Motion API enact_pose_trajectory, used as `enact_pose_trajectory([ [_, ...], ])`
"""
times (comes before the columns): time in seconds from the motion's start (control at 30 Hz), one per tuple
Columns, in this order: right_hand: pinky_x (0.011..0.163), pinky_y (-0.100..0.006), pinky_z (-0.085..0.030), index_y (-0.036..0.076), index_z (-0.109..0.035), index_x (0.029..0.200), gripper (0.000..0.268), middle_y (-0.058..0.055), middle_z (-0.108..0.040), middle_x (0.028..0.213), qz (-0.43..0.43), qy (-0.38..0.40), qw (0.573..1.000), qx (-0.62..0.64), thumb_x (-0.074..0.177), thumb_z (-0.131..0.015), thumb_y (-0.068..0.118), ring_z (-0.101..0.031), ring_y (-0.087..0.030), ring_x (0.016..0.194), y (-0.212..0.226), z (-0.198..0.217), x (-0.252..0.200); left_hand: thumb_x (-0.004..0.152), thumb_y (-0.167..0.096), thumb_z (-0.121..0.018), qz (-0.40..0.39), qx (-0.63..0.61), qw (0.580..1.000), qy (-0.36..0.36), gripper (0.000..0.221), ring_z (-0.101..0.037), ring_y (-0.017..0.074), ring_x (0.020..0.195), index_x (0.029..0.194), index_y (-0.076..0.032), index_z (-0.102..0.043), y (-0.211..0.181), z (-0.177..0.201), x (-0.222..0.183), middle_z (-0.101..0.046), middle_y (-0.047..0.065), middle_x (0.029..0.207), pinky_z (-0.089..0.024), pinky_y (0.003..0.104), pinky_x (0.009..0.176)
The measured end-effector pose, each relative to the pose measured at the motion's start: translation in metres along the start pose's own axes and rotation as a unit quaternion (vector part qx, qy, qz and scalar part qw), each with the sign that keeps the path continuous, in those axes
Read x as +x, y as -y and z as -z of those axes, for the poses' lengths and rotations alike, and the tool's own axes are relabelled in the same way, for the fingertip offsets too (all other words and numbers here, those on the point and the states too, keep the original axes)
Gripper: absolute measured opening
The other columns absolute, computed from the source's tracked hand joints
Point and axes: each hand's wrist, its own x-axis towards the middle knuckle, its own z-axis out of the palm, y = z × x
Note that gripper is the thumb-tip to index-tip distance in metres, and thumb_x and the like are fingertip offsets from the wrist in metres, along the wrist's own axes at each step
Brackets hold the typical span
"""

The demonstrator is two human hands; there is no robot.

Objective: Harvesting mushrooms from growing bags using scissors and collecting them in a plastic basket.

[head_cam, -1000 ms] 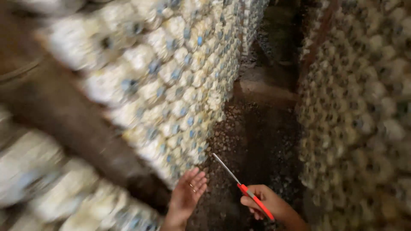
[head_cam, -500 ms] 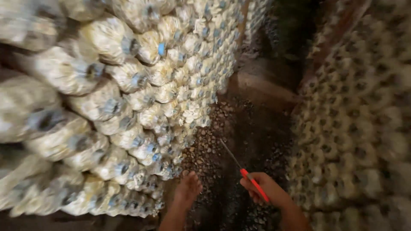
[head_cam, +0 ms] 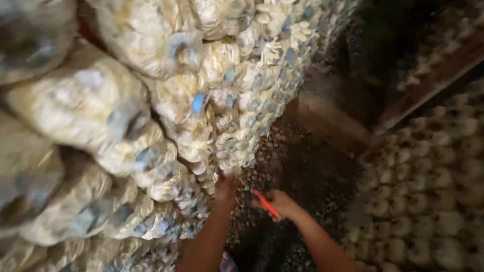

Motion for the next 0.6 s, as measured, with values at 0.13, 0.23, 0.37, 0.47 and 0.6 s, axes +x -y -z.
enact_pose_trajectory([
  [0.13, 0.027, -0.033, -0.053, 0.001, -0.07, 0.079, 0.034, -0.016, -0.062, 0.051, 0.04, 0.003, 0.998, 0.051, 0.087, -0.077, 0.033, -0.062, -0.025, 0.034, 0.015, 0.03, 0.005, 0.096, -0.006, -0.066, -0.01, 0.0, 0.998, 0.06, 0.039, -0.037, 0.015, 0.057, 0.07, -0.016, -0.039, -0.008, -0.008, -0.008, -0.045, 0.0, 0.062, -0.033, 0.038, 0.064],
  [0.23, 0.025, -0.029, -0.047, 0.002, -0.069, 0.073, 0.041, -0.015, -0.059, 0.047, 0.05, 0.031, 0.998, 0.017, 0.082, -0.087, 0.038, -0.059, -0.022, 0.032, 0.024, 0.049, 0.011, 0.094, -0.013, -0.07, -0.003, -0.049, 0.999, -0.009, 0.021, -0.049, 0.0207, 0.063, 0.082, -0.01, -0.053, -0.013, -0.014, -0.003, -0.055, 0.006, 0.072, -0.04, 0.04, 0.062],
  [0.37, 0.045, -0.03, -0.043, 0.011, -0.064, 0.06, 0.051, -0.005, -0.055, 0.047, 0.002, 0.092, 0.993, -0.078, 0.091, -0.08, 0.047, -0.054, -0.014, 0.041, 0.034, 0.073, 0.017, 0.094, -0.028, -0.073, 0.065, -0.075, 0.985, -0.141, 0.035, -0.068, 0.0319, 0.084, 0.117, -0.002, -0.07, -0.042, -0.037, -0.031, -0.068, 0.016, 0.104, -0.052, 0.044, 0.064],
  [0.47, 0.041, -0.031, -0.041, 0.007, -0.065, 0.07, 0.041, -0.008, -0.052, 0.047, -0.019, 0.114, 0.993, 0.016, 0.096, -0.08, 0.035, -0.048, -0.017, 0.038, 0.019, 0.092, 0.031, 0.092, -0.024, -0.074, 0.005, 0.279, 0.954, -0.107, 0.053, -0.068, 0.0298, 0.102, 0.142, -0.011, -0.058, -0.034, -0.018, -0.019, -0.066, 0.014, 0.125, -0.052, 0.042, 0.075],
  [0.6, 0.048, -0.03, -0.047, 0.005, -0.074, 0.085, 0.039, -0.007, -0.059, 0.056, 0.02, 0.161, 0.985, -0.064, 0.094, -0.076, 0.043, -0.058, -0.015, 0.046, 0.019, 0.125, 0.038, 0.092, -0.013, -0.076, -0.129, 0.597, 0.791, -0.036, 0.059, -0.069, 0.0292, 0.111, 0.146, -0.016, -0.053, -0.026, -0.009, -0.021, -0.059, 0.01, 0.135, -0.061, 0.045, 0.083],
])
